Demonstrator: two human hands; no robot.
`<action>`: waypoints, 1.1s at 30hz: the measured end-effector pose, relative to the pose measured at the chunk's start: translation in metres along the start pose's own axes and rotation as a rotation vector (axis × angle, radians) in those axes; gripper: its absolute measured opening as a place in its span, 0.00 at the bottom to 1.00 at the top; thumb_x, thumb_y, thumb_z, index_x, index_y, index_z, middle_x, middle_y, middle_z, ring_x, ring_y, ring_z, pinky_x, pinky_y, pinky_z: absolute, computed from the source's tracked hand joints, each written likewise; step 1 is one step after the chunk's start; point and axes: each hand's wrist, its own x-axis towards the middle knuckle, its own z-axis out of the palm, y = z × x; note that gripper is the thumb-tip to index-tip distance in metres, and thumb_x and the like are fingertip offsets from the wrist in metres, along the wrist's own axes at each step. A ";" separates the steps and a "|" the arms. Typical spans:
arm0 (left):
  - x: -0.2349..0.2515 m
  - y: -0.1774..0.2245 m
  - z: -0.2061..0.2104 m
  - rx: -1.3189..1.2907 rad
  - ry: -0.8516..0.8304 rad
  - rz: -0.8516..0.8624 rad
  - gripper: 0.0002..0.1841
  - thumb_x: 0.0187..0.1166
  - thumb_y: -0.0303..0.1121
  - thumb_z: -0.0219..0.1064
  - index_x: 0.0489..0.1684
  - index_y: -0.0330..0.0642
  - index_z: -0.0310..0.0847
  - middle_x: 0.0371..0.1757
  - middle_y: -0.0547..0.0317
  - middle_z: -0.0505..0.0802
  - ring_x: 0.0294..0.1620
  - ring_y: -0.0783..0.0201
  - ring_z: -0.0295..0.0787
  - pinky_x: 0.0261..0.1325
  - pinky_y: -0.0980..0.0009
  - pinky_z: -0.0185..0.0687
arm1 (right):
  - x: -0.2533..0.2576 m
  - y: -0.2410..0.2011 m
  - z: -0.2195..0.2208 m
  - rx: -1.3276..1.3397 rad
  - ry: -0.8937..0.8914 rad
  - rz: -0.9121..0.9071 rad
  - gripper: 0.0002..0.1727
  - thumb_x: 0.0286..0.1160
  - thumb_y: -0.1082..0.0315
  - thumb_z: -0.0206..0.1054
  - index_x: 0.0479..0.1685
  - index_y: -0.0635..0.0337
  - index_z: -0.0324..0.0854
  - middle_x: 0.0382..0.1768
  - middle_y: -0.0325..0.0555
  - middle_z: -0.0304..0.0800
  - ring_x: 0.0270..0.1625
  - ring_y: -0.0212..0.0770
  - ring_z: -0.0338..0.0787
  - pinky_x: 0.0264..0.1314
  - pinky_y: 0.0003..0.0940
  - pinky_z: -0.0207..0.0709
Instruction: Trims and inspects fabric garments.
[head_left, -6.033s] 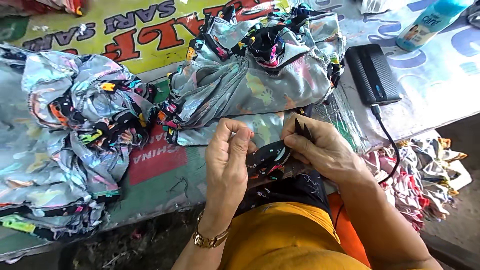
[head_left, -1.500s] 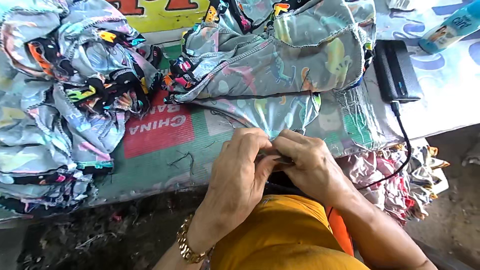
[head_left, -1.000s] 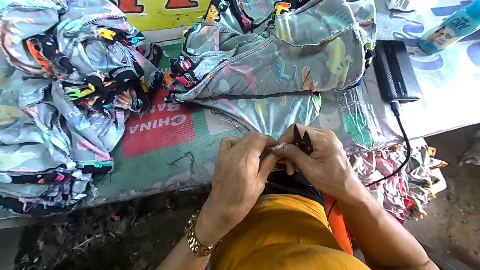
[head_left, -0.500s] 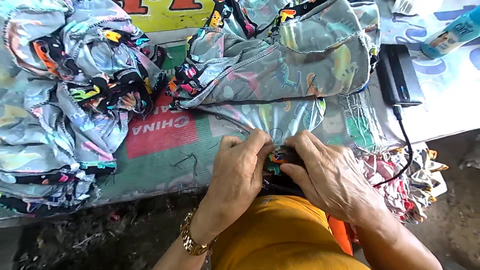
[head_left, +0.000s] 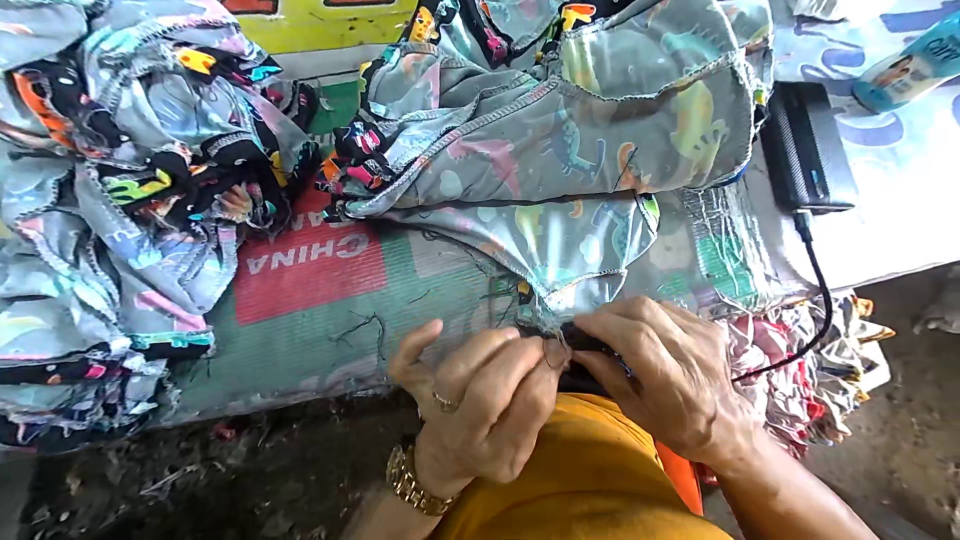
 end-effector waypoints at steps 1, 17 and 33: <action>-0.002 0.001 0.000 0.006 0.009 0.017 0.06 0.81 0.38 0.69 0.49 0.54 0.80 0.52 0.65 0.83 0.61 0.68 0.78 0.85 0.52 0.47 | -0.002 0.002 0.001 0.000 0.019 -0.022 0.11 0.85 0.60 0.65 0.52 0.56 0.85 0.37 0.47 0.92 0.36 0.40 0.88 0.34 0.32 0.75; 0.010 0.001 0.002 -0.026 -0.024 0.073 0.06 0.86 0.37 0.60 0.47 0.51 0.82 0.36 0.63 0.80 0.44 0.66 0.75 0.77 0.59 0.52 | 0.005 0.010 0.006 0.061 0.042 -0.121 0.09 0.85 0.67 0.64 0.52 0.55 0.89 0.36 0.45 0.94 0.30 0.38 0.84 0.32 0.32 0.69; -0.040 -0.006 -0.073 0.087 -0.787 0.133 0.10 0.84 0.28 0.57 0.33 0.48 0.82 0.30 0.59 0.86 0.36 0.55 0.84 0.50 0.55 0.75 | 0.010 0.016 -0.039 0.615 -0.281 0.060 0.20 0.85 0.52 0.67 0.58 0.60 0.86 0.41 0.40 0.89 0.39 0.21 0.84 0.40 0.14 0.78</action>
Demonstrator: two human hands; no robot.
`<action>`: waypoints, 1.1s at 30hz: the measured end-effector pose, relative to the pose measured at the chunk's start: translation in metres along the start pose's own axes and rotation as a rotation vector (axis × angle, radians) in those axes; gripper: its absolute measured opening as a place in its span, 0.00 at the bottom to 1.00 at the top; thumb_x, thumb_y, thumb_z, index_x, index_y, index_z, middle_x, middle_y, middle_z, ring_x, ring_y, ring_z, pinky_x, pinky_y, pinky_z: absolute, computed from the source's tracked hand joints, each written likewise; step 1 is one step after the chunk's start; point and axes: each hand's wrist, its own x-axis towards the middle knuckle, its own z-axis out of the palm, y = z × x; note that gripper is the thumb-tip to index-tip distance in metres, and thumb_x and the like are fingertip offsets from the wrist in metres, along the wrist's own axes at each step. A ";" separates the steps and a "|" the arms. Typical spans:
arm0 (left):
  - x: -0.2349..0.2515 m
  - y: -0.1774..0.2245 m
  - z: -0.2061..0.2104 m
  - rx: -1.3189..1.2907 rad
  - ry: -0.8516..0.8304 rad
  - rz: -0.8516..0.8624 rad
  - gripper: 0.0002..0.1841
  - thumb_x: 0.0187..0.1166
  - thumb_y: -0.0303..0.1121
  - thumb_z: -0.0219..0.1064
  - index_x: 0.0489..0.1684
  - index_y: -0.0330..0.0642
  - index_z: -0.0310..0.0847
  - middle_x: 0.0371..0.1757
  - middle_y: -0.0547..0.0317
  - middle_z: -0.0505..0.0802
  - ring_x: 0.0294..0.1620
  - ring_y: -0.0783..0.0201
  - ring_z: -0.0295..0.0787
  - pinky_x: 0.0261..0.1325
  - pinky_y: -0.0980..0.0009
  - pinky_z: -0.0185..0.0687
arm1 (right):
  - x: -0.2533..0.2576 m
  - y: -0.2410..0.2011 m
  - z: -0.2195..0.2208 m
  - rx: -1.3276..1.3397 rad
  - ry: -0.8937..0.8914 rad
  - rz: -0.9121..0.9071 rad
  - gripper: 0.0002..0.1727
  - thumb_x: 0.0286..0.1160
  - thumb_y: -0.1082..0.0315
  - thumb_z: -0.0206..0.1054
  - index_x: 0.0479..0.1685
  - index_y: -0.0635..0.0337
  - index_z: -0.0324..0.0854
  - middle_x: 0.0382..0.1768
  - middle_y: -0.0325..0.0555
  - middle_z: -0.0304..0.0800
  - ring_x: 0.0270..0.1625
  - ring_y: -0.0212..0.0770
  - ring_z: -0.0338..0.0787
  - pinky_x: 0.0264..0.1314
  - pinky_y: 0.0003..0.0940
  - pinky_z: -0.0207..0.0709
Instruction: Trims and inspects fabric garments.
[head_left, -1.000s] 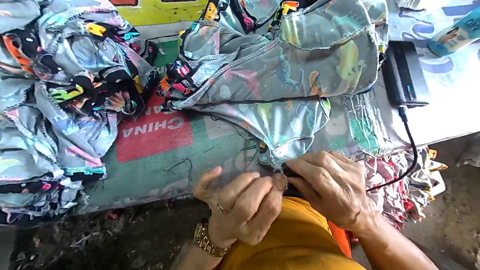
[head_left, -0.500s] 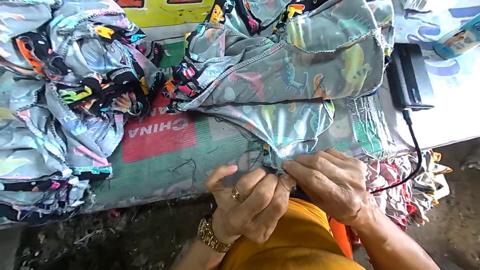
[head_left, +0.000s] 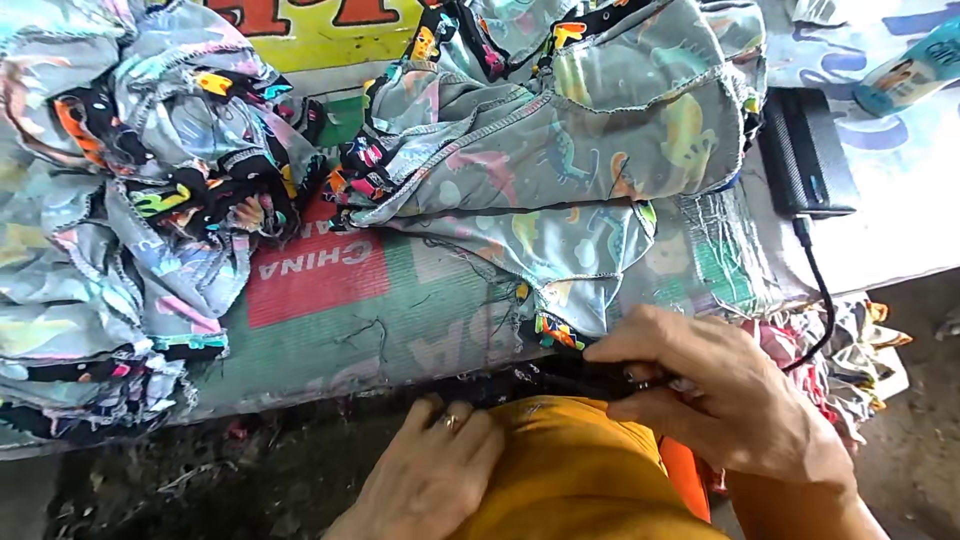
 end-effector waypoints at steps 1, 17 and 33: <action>-0.003 0.001 0.001 -0.009 -0.170 -0.028 0.10 0.78 0.26 0.60 0.31 0.46 0.87 0.28 0.55 0.88 0.33 0.52 0.89 0.43 0.52 0.82 | 0.003 -0.001 0.004 -0.011 0.054 0.020 0.23 0.82 0.49 0.69 0.58 0.60 0.85 0.40 0.38 0.87 0.39 0.19 0.81 0.39 0.12 0.75; 0.093 -0.003 -0.026 -0.118 0.536 -0.171 0.05 0.85 0.30 0.65 0.46 0.41 0.86 0.43 0.52 0.93 0.51 0.58 0.89 0.58 0.60 0.79 | 0.011 0.003 0.015 -0.478 0.244 0.015 0.07 0.78 0.63 0.67 0.41 0.57 0.84 0.29 0.39 0.84 0.26 0.30 0.80 0.24 0.25 0.69; 0.119 0.000 -0.020 -0.858 0.806 -0.295 0.08 0.84 0.27 0.63 0.51 0.42 0.88 0.48 0.65 0.94 0.48 0.75 0.91 0.51 0.78 0.89 | 0.020 -0.014 0.024 -0.213 0.326 -0.094 0.05 0.77 0.67 0.70 0.39 0.60 0.83 0.28 0.38 0.84 0.30 0.21 0.79 0.32 0.11 0.68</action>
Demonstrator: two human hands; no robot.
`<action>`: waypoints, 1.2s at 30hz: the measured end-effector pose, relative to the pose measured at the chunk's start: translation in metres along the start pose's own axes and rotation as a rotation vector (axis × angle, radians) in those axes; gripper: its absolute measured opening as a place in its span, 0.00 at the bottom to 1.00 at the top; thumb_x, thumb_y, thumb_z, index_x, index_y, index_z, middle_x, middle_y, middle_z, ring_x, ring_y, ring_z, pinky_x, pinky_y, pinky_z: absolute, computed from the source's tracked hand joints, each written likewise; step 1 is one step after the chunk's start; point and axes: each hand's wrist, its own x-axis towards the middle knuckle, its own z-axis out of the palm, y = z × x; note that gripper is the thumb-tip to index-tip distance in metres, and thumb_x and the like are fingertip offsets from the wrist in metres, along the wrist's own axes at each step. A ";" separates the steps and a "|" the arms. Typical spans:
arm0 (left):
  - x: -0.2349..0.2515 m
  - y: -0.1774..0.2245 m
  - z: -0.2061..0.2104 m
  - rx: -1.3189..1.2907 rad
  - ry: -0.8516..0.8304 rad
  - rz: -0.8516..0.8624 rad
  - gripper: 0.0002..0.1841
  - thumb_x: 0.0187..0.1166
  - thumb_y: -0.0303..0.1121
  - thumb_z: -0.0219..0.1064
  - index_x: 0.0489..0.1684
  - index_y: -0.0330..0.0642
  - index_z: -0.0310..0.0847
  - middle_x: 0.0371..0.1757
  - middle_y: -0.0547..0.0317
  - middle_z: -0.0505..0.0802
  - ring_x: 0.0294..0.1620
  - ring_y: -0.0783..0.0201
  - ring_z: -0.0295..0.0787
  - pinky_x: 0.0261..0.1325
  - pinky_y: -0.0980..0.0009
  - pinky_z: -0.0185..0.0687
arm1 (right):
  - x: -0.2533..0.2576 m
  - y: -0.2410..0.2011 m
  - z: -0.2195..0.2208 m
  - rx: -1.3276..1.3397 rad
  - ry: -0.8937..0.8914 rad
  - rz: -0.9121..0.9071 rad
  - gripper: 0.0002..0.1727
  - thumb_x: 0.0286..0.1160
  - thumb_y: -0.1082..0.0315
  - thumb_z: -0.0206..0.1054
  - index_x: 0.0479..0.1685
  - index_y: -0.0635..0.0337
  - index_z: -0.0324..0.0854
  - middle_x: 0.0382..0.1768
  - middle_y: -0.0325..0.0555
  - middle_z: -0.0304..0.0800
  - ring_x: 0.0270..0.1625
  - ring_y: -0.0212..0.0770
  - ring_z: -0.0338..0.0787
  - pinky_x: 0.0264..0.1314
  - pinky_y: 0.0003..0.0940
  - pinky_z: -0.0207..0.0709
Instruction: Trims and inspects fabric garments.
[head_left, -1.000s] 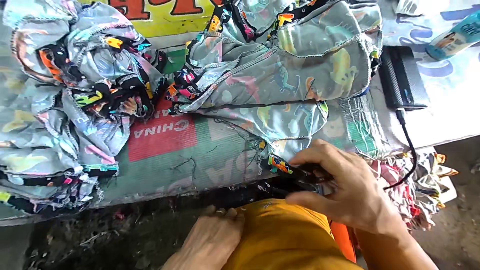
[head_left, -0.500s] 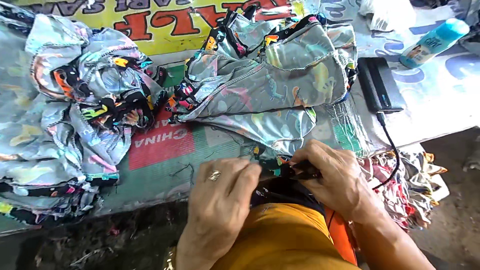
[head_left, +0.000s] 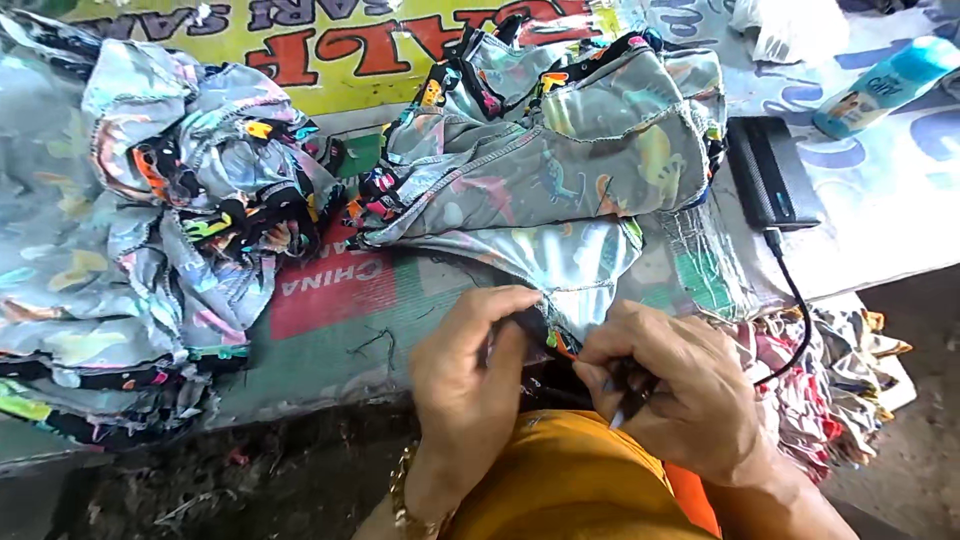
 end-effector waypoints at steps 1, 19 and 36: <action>0.002 0.004 0.000 -0.199 0.007 -0.104 0.08 0.84 0.30 0.66 0.51 0.46 0.90 0.47 0.68 0.94 0.47 0.75 0.91 0.50 0.78 0.90 | -0.001 0.001 0.004 -0.002 0.014 0.001 0.05 0.76 0.67 0.70 0.38 0.60 0.83 0.27 0.39 0.83 0.30 0.22 0.79 0.31 0.12 0.68; -0.002 -0.009 0.007 -0.706 -0.014 -0.374 0.06 0.82 0.33 0.69 0.48 0.47 0.90 0.47 0.65 0.92 0.50 0.72 0.90 0.59 0.73 0.88 | 0.012 0.015 0.011 0.348 0.086 0.203 0.18 0.78 0.60 0.72 0.58 0.60 0.77 0.40 0.33 0.83 0.36 0.16 0.79 0.34 0.08 0.74; -0.016 -0.008 0.016 -0.508 0.007 -0.203 0.10 0.80 0.24 0.68 0.53 0.49 0.83 0.50 0.66 0.89 0.52 0.71 0.89 0.60 0.72 0.89 | 0.004 0.021 0.028 -0.226 0.178 -0.020 0.07 0.83 0.66 0.63 0.37 0.59 0.80 0.26 0.40 0.82 0.27 0.30 0.79 0.27 0.22 0.68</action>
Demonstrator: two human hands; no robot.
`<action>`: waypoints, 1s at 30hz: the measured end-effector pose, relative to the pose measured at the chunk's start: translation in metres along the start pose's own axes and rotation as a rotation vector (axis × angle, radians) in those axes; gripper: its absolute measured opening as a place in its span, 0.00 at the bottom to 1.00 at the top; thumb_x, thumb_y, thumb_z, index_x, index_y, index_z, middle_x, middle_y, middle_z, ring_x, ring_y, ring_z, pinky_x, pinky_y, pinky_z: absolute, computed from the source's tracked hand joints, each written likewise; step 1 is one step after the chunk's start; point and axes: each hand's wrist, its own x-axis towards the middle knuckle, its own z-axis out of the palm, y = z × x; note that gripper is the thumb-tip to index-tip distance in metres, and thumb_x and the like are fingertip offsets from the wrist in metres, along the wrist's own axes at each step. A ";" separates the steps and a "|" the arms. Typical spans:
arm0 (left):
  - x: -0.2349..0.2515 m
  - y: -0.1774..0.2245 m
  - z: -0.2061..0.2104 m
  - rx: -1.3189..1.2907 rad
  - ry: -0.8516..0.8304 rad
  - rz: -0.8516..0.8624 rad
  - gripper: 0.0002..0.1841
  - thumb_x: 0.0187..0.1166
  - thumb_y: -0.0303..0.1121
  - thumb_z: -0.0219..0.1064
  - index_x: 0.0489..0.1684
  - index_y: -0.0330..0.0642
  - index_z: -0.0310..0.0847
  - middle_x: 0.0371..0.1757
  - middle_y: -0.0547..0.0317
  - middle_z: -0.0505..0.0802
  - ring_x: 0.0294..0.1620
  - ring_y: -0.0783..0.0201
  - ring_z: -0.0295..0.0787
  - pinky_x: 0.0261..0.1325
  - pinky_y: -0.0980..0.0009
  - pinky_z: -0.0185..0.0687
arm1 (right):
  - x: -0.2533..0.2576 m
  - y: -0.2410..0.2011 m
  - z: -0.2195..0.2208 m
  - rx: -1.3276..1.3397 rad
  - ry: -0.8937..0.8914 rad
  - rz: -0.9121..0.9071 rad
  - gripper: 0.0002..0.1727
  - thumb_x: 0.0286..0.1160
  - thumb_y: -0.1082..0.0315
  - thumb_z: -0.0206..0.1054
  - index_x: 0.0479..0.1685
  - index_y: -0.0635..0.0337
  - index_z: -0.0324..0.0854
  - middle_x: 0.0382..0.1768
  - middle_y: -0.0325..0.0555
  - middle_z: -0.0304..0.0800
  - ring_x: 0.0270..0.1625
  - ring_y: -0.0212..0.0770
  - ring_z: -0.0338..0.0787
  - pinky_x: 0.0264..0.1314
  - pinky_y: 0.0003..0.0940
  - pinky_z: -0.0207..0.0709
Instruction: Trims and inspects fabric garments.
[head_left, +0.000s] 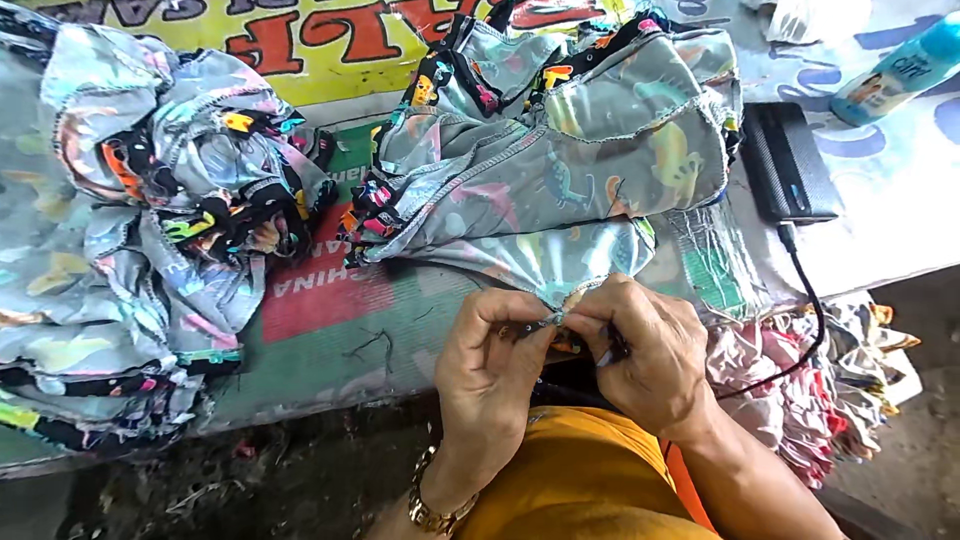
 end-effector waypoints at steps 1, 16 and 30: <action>-0.001 0.000 0.000 0.022 -0.007 0.016 0.10 0.80 0.24 0.68 0.54 0.49 0.83 0.51 0.67 0.89 0.53 0.72 0.89 0.60 0.72 0.88 | -0.001 -0.001 -0.001 0.012 -0.015 0.023 0.07 0.84 0.66 0.62 0.37 0.58 0.79 0.26 0.40 0.81 0.27 0.29 0.79 0.28 0.21 0.67; -0.004 0.009 -0.011 0.137 -0.040 -0.024 0.10 0.82 0.26 0.66 0.54 0.53 0.80 0.51 0.70 0.88 0.54 0.75 0.87 0.59 0.77 0.87 | -0.001 0.004 -0.026 0.746 -0.273 0.390 0.13 0.91 0.62 0.57 0.37 0.57 0.77 0.26 0.30 0.76 0.26 0.16 0.73 0.28 0.09 0.68; -0.001 0.011 -0.015 0.079 -0.076 -0.077 0.10 0.83 0.26 0.66 0.54 0.53 0.78 0.51 0.68 0.87 0.54 0.74 0.87 0.60 0.75 0.87 | 0.011 0.001 -0.009 0.389 -0.180 0.208 0.02 0.78 0.72 0.67 0.41 0.60 0.85 0.35 0.35 0.86 0.34 0.20 0.83 0.35 0.13 0.78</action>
